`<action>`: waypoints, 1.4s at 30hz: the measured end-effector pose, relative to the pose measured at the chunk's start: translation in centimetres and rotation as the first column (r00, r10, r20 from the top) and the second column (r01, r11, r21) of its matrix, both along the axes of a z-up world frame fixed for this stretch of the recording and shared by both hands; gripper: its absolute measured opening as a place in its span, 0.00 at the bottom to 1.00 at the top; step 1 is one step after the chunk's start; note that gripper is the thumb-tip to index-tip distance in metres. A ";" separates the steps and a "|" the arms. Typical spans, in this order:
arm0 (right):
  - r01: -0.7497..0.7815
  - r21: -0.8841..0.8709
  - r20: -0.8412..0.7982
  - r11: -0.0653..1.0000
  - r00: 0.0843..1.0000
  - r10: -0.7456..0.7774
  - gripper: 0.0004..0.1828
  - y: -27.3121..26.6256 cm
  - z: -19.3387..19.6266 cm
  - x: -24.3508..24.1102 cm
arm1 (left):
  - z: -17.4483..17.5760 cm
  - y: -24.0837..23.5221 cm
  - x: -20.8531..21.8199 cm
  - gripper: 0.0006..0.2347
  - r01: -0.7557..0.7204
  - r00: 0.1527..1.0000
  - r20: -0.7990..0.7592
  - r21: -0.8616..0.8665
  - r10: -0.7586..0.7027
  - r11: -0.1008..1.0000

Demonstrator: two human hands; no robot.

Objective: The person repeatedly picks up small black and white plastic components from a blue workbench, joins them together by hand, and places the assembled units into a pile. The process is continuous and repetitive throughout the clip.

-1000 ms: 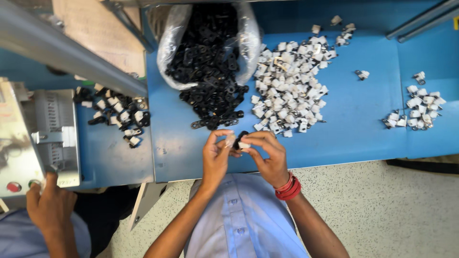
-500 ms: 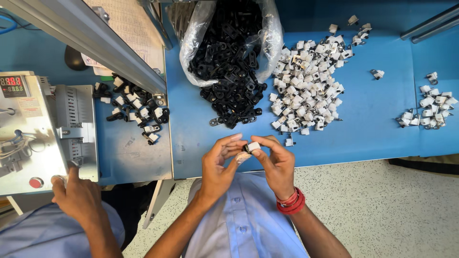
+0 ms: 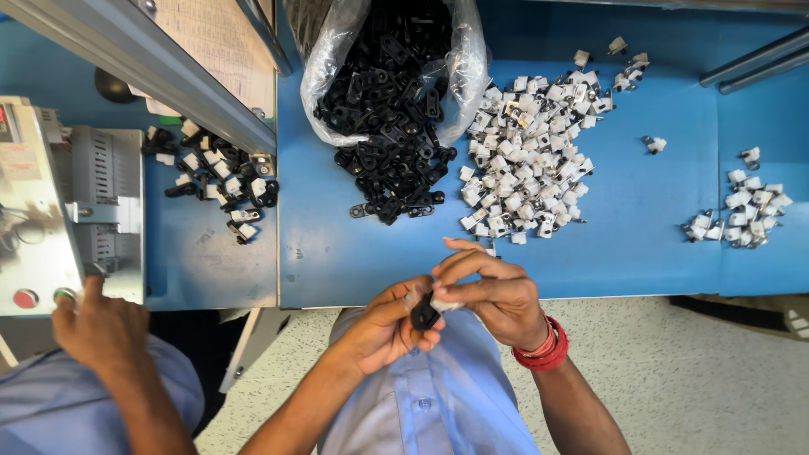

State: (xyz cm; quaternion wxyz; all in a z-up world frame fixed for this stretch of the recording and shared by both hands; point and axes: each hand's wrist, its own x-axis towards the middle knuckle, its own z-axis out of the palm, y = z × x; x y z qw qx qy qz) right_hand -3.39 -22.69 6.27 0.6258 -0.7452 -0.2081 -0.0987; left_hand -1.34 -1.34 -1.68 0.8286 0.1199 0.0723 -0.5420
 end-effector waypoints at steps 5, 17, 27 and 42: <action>-0.021 -0.141 -0.024 0.990 1.000 0.018 0.16 -1.2 1.7 0.0 | 0.8 -0.6 0.4 0.10 -0.051 0.981 0.192 0.044 0.042 0.998; 0.309 0.143 -0.326 0.940 0.912 -0.250 0.20 2.8 -1.3 -1.7 | 4.2 -1.4 0.3 0.10 -0.703 0.344 0.918 0.110 0.200 0.703; 0.114 -0.044 -0.171 0.993 0.978 -0.120 0.15 3.3 -2.1 -0.3 | 1.4 0.9 2.4 0.07 -0.200 0.861 0.509 0.317 0.012 0.927; 0.347 -0.317 0.144 0.882 0.937 -0.317 0.16 4.2 -1.9 -0.4 | 1.6 0.6 1.4 0.07 -0.398 0.835 0.541 0.462 0.104 0.793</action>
